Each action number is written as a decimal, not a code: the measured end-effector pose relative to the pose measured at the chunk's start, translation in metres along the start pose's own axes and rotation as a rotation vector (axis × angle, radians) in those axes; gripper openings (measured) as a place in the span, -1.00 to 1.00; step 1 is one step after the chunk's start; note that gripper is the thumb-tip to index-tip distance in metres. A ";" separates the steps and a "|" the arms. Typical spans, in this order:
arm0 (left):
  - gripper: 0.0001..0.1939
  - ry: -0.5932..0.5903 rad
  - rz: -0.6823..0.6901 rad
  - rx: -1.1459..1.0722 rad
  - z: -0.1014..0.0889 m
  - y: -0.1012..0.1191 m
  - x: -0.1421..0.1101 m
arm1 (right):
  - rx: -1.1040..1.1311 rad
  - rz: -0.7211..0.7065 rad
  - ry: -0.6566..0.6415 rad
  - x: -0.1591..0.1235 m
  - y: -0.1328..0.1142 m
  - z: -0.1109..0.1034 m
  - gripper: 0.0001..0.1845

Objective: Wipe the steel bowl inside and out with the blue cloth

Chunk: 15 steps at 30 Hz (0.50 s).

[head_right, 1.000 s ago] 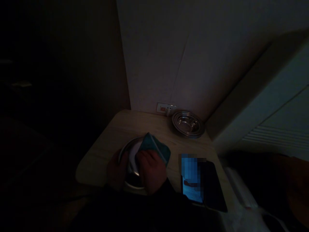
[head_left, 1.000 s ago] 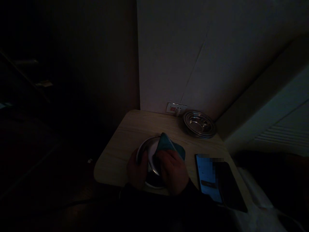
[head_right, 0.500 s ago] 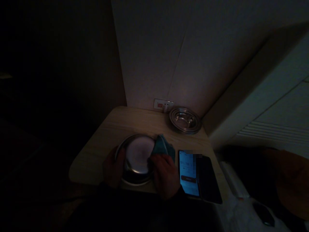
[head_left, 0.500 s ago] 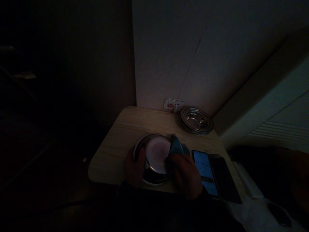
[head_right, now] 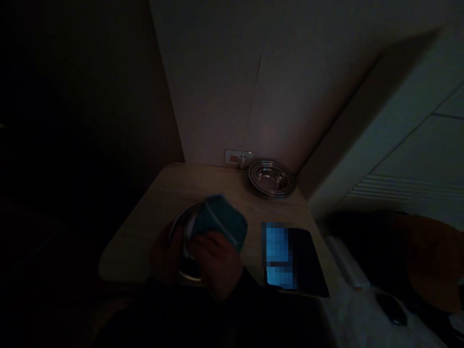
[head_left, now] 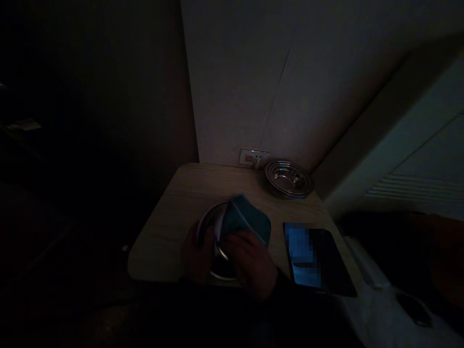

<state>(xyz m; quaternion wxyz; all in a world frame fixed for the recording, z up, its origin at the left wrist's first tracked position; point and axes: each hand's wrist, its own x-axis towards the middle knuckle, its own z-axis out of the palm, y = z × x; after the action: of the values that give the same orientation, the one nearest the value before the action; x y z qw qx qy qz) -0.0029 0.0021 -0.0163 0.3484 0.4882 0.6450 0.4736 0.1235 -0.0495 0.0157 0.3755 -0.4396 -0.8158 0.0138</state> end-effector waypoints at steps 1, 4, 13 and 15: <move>-0.56 0.005 -0.008 0.012 -0.001 0.000 0.000 | 0.014 -0.026 -0.013 0.008 0.001 0.005 -0.71; -0.58 0.018 -0.022 0.042 -0.003 0.000 0.002 | 0.034 -0.025 -0.048 0.036 0.021 0.016 -0.70; -0.49 0.019 0.034 0.009 0.001 -0.007 0.001 | 0.047 0.386 0.241 0.008 0.085 -0.001 -0.71; -0.50 0.032 0.051 -0.008 0.001 -0.010 -0.003 | 0.071 0.411 0.271 -0.001 0.077 -0.006 -0.72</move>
<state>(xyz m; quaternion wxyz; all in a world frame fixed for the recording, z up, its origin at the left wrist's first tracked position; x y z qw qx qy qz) -0.0045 -0.0012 -0.0257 0.3280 0.4955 0.6358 0.4926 0.1822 -0.0051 -0.0076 0.4859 -0.5807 -0.6506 0.0593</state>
